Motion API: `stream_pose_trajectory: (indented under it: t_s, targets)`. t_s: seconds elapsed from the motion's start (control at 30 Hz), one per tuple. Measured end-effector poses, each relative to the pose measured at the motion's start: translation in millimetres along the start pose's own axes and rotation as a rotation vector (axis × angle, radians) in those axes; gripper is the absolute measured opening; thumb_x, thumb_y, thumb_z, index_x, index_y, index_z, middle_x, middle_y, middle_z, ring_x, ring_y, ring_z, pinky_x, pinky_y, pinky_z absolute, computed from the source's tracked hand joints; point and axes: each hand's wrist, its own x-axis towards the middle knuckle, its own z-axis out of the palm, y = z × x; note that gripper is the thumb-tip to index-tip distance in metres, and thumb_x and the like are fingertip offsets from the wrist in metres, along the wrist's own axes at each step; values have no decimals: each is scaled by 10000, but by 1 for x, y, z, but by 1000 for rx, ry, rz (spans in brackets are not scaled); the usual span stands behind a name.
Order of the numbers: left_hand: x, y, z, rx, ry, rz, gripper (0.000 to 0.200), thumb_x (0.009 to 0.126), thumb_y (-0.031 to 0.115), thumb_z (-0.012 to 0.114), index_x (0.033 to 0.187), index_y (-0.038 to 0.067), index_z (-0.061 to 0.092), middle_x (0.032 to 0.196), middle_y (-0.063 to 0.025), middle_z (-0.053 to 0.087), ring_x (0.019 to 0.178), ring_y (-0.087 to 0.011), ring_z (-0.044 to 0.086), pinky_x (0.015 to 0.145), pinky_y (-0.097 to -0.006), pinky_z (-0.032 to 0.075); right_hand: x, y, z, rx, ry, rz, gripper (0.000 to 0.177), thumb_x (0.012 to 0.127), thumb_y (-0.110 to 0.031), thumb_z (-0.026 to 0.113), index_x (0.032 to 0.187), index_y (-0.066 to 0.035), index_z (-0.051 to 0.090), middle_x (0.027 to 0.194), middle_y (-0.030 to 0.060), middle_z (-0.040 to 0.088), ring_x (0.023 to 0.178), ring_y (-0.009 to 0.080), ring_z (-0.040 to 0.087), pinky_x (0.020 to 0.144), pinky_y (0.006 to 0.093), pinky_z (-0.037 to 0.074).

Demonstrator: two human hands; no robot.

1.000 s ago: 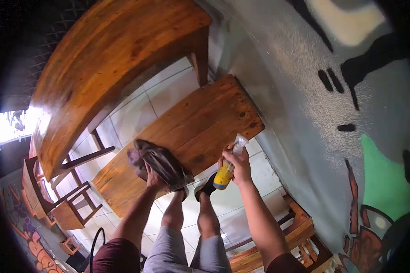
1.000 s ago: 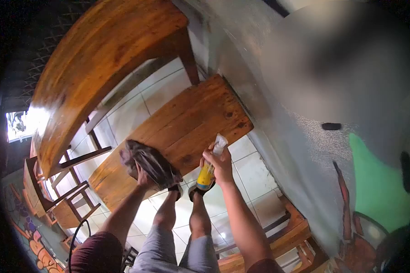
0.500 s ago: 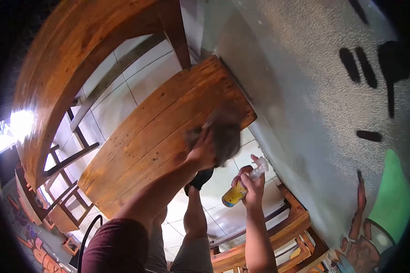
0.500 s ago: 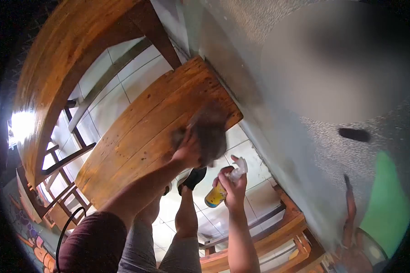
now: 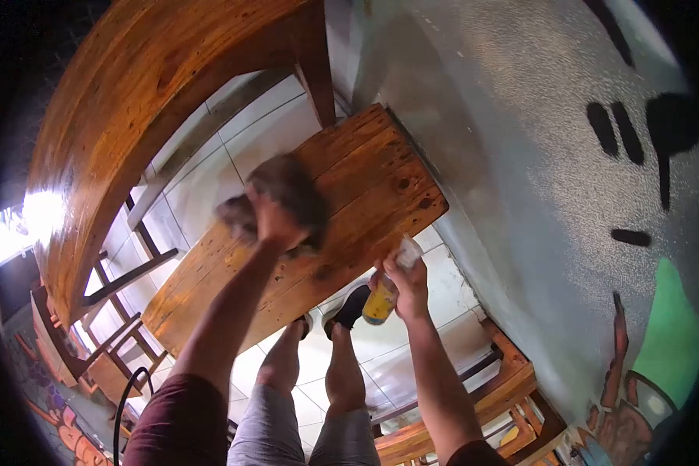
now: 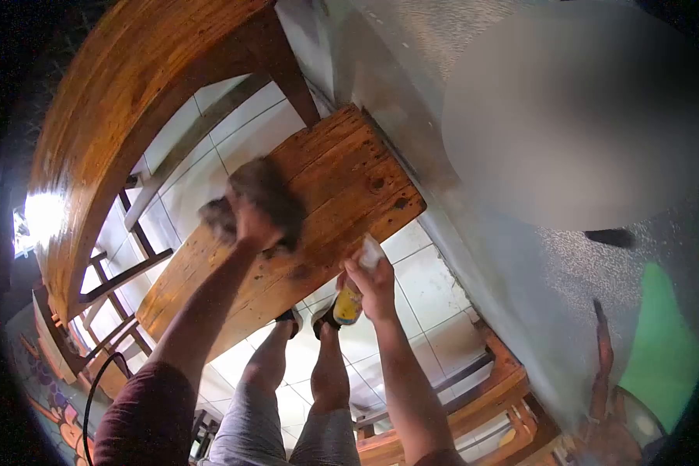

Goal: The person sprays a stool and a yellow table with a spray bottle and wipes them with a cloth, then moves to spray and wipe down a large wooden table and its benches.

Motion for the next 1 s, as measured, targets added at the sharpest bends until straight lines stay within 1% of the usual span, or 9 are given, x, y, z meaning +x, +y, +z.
stream_pose_trajectory:
  t_s: [0.03, 0.17, 0.27, 0.33, 0.43, 0.7, 0.83, 0.9, 1.0]
  targets:
    - [14, 33, -29, 82, -227, 62, 678, 790, 579, 526, 1308, 144, 577, 1361, -98, 525, 1375, -371, 295, 1077, -701, -34, -9, 5, -3, 59, 71, 6, 186, 880, -157, 623, 985, -78, 491, 881, 104, 581, 629, 200, 613, 578, 330, 519]
    - [8, 138, -71, 96, -329, 444, 570, 837, 500, 485, 1281, 163, 606, 1318, -84, 572, 1395, -375, 258, 1095, -702, -9, -49, 14, -31, 14, 175, 20, 273, 895, -158, 598, 1116, -55, 476, 887, 108, 563, 618, 203, 610, 539, 313, 515]
    - [-39, 156, -11, 47, -112, 654, 679, 776, 517, 565, 1347, 150, 539, 1417, -87, 478, 1413, -381, 214, 1128, -654, 26, -61, 6, -44, -71, 169, 5, 512, 912, -218, 593, 1337, -45, 367, 935, 126, 562, 595, 210, 606, 523, 305, 507]
    - [-65, 120, 21, -336, 279, 821, 877, 680, 622, 640, 1396, 144, 472, 1493, -113, 344, 1406, -410, 192, 1142, -621, 56, -59, -7, -35, -143, 175, -29, 592, 915, -290, 600, 1376, -44, 323, 1023, 164, 564, 595, 217, 605, 541, 308, 509]
    - [-105, 30, 5, -440, -33, 371, 1125, 507, 619, 788, 1438, 139, 377, 1500, -174, 267, 1384, -419, 210, 1143, -609, 70, -32, -16, -23, -213, 154, -95, 599, 911, -340, 613, 1349, -38, 337, 1096, 166, 558, 592, 200, 599, 561, 301, 507]
    - [-184, -155, 94, -333, 12, 209, 994, 623, 381, 751, 1485, 173, 301, 1566, -211, 110, 1434, -454, 70, 1139, -616, 61, 41, -20, 13, -92, 138, -140, 427, 938, -301, 583, 1242, -44, 428, 1080, 120, 604, 618, 168, 614, 591, 300, 511]
    - [-123, -99, 93, -327, 340, -213, 857, 704, 142, 640, 1489, 175, 299, 1576, -210, 68, 1433, -476, 11, 1123, -635, 9, 40, -23, -6, -87, 0, -85, 342, 939, -300, 579, 1143, -55, 456, 1075, 110, 608, 619, 177, 620, 609, 304, 512]
    - [-70, -41, 56, -240, 361, -315, 789, 762, 219, 625, 1483, 173, 311, 1578, -212, 23, 1435, -465, -17, 1105, -657, 2, 29, -26, -24, -99, 73, -58, 359, 937, -291, 581, 1161, -47, 442, 1054, 107, 606, 617, 184, 618, 601, 301, 506]
    - [2, 59, -3, -462, 349, -212, 802, 734, 163, 649, 1471, 176, 333, 1578, -192, 66, 1432, -460, 26, 1095, -667, 46, 5, -31, -58, -128, 103, -54, 341, 933, -278, 596, 1146, -47, 464, 1015, 108, 606, 633, 177, 616, 588, 302, 515]
